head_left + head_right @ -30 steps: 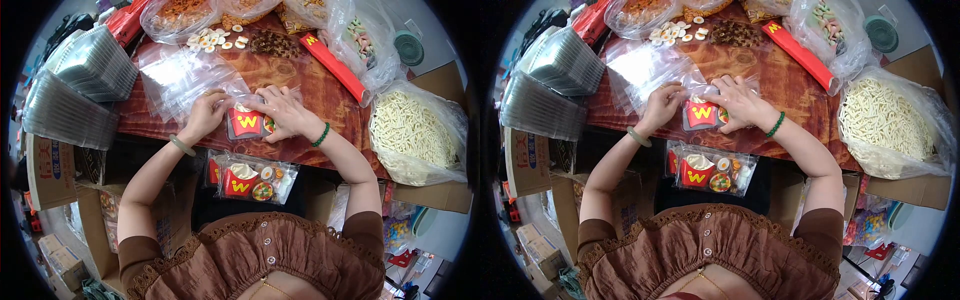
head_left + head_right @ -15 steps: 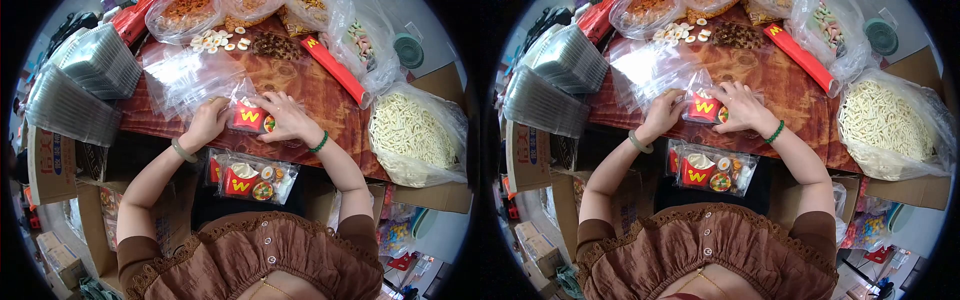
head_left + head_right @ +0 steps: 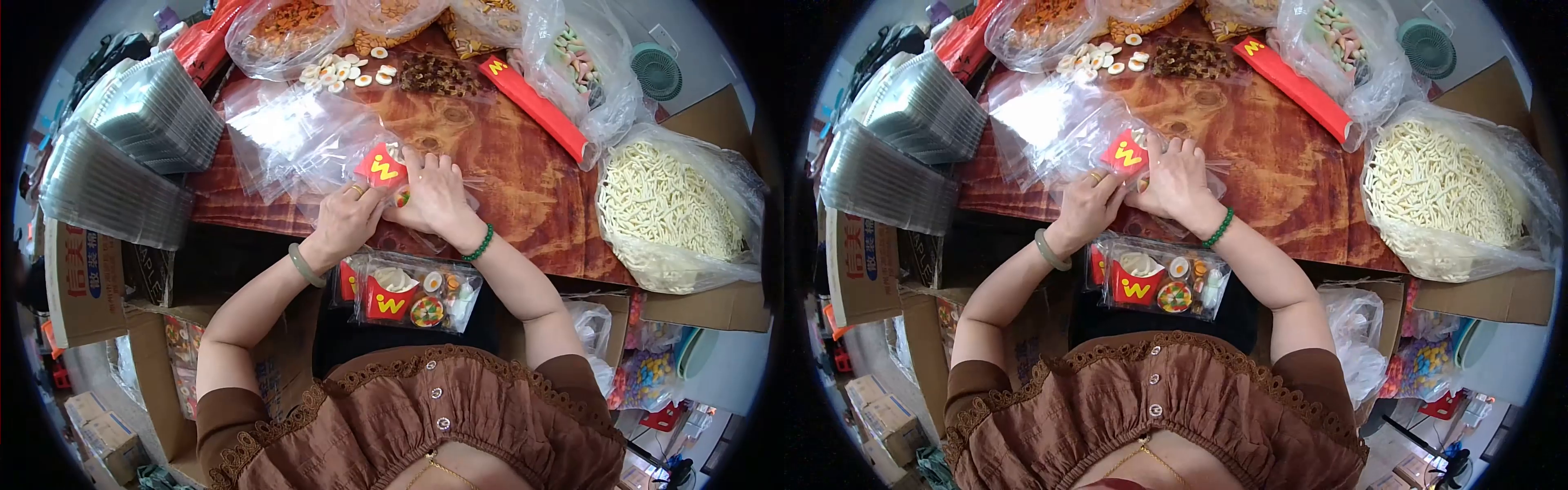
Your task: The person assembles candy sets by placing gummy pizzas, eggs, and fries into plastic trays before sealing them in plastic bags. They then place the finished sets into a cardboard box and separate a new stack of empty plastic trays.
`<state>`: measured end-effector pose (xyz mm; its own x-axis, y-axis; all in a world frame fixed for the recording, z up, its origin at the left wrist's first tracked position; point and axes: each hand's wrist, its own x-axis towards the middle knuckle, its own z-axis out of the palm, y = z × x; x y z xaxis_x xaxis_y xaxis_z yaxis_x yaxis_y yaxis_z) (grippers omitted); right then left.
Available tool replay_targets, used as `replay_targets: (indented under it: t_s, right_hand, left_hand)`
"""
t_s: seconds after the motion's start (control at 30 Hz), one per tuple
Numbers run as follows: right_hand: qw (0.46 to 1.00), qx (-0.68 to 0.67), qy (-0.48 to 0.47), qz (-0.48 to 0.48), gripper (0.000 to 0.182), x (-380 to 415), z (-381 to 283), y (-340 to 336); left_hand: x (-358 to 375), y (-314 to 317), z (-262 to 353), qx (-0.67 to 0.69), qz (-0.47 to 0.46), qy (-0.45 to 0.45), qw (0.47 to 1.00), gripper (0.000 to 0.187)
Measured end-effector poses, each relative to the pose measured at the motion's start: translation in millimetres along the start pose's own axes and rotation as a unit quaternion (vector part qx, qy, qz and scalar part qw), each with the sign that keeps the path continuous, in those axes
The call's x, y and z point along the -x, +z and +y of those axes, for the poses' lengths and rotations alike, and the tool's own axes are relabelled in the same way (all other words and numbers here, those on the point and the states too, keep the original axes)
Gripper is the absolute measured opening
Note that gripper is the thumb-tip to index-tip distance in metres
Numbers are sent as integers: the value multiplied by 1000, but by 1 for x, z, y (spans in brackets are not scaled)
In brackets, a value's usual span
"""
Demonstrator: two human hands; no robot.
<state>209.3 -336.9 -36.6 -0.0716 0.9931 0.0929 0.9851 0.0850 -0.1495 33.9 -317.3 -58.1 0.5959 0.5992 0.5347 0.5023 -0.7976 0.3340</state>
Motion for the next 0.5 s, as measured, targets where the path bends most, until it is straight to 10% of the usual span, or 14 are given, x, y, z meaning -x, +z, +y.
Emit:
replay_targets:
  t_s: [0.37, 0.5]
  right_hand:
    - [989, -84, -118, -22, 125, 5, 40, -11]
    - [939, -190, -273, -90, 72, 19, 109, -22]
  left_hand:
    - [-11, -2, -2, 30, 22, 7, 999, 25]
    - [-2, 15, -13, -4, -53, 4, 999, 36]
